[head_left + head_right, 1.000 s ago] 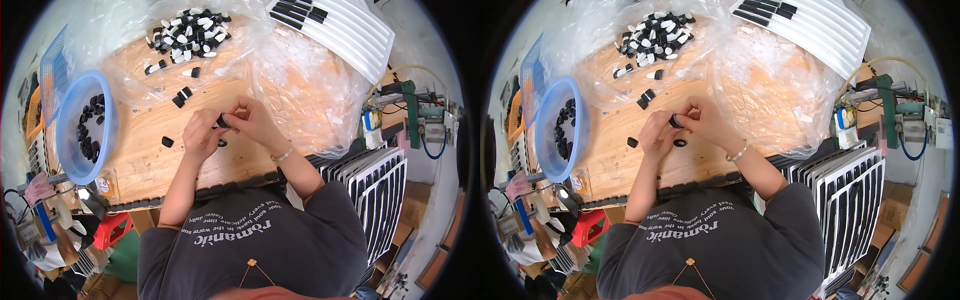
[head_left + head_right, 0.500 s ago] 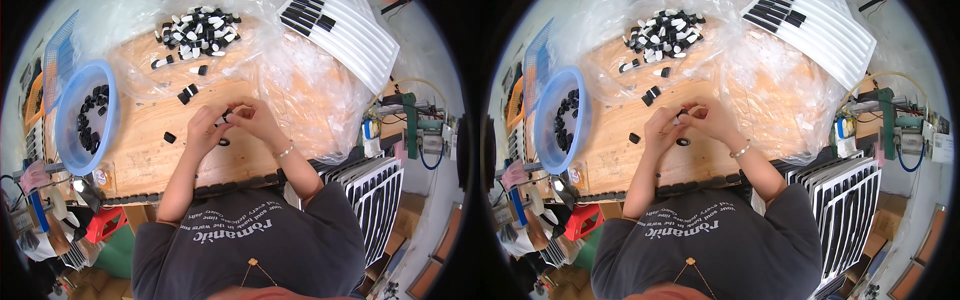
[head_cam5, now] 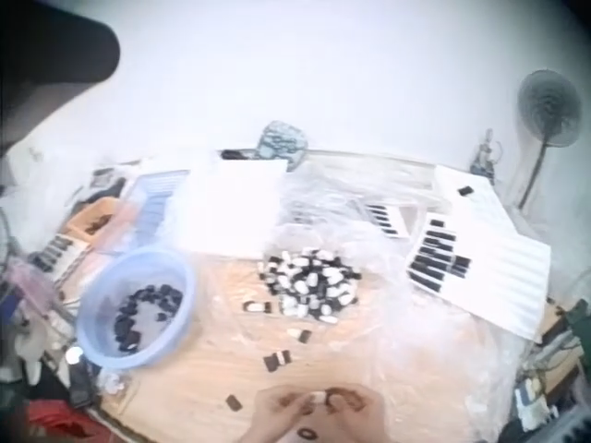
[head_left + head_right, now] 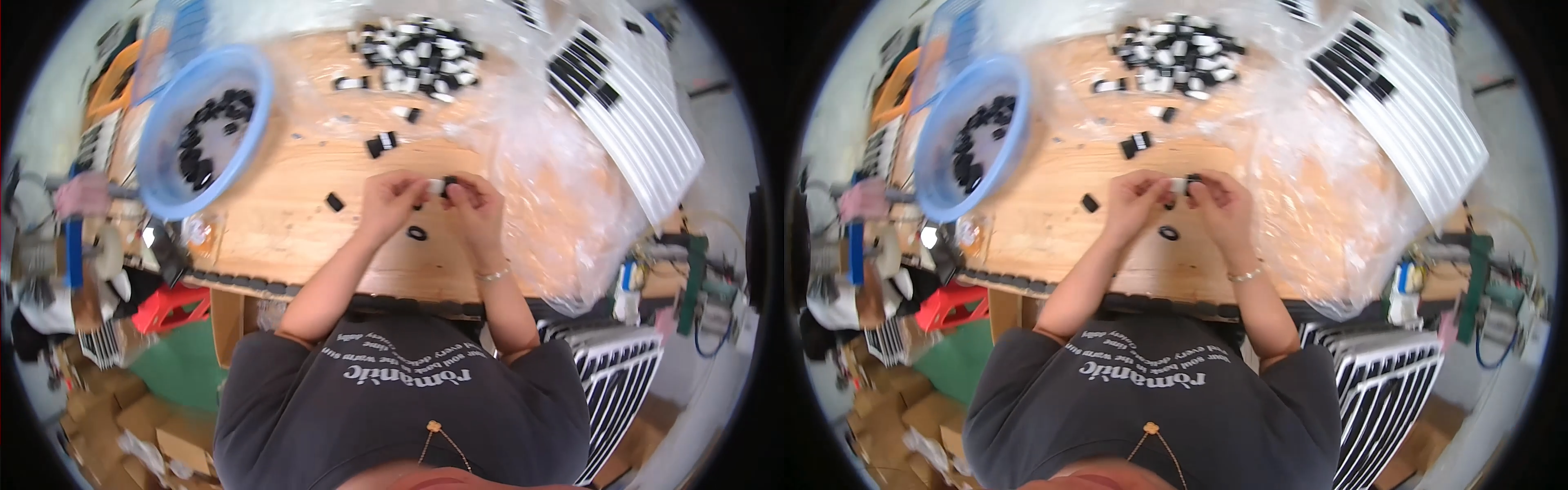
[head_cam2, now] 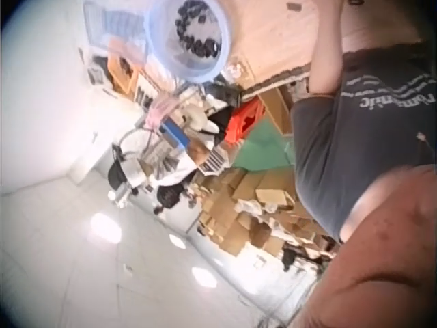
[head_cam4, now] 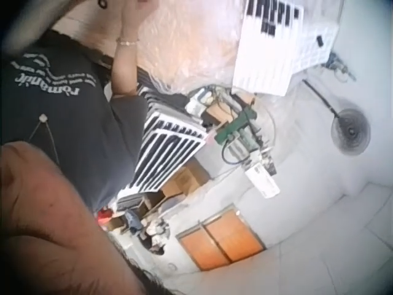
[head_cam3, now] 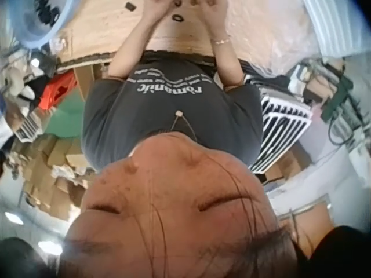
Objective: Assembling small black rings and white inserts at a workbench.
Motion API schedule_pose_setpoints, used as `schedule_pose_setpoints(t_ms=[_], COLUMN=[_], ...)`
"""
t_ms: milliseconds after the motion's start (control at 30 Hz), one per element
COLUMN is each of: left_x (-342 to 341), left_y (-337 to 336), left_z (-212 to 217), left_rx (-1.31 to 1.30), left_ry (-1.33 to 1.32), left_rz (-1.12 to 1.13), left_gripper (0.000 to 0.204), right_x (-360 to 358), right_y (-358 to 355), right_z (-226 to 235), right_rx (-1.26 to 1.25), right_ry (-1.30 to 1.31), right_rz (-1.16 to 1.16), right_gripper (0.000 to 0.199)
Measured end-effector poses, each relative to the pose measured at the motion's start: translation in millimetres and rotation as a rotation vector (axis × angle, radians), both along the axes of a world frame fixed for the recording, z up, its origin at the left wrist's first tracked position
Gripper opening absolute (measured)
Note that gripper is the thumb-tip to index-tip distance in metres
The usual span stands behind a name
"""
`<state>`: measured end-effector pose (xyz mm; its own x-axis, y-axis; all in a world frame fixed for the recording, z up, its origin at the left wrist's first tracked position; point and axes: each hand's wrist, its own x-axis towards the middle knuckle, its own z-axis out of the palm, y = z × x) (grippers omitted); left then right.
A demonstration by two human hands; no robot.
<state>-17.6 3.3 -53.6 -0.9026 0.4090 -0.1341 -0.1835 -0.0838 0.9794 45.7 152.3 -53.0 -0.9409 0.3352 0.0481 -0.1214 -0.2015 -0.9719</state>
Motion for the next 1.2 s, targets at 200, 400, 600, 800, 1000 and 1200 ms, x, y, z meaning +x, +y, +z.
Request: schedule_pose_setpoints(t_ms=[200, 400, 600, 800, 1000, 1200], left_x=[19, 24, 24, 37, 9, -26], left_y=[-3, -18, -27, -78, -272, -403], left_z=[14, 1, 7, 29, 27, 0], left_rx=[0.12, 0.05, 0.14, -0.37, -0.991, -1.759], left_ry=[-0.051, -0.054, -0.137, 0.54, 0.786, 0.176], left_rz=[0.065, 0.059, 0.028, 0.481, 1.41, 1.216], left_gripper=[0.008, 0.013, 0.013, 0.01, 0.017, 0.064], right_x=[1, 0, 0, 9, 8, 4], right_y=[-13, -17, -21, -6, 4, 8], right_z=[-3, 2, 4, -4, 0, -2], right_rx=[-0.157, -0.035, -0.215, -0.049, -0.192, -0.198], right_ry=[0.039, -0.044, -0.112, -0.184, -0.107, -0.091], right_rz=[-0.013, 0.077, 0.117, 0.097, 0.045, 0.11], right_gripper=[0.02, 0.02, 0.019, 0.018, 0.018, 0.017])
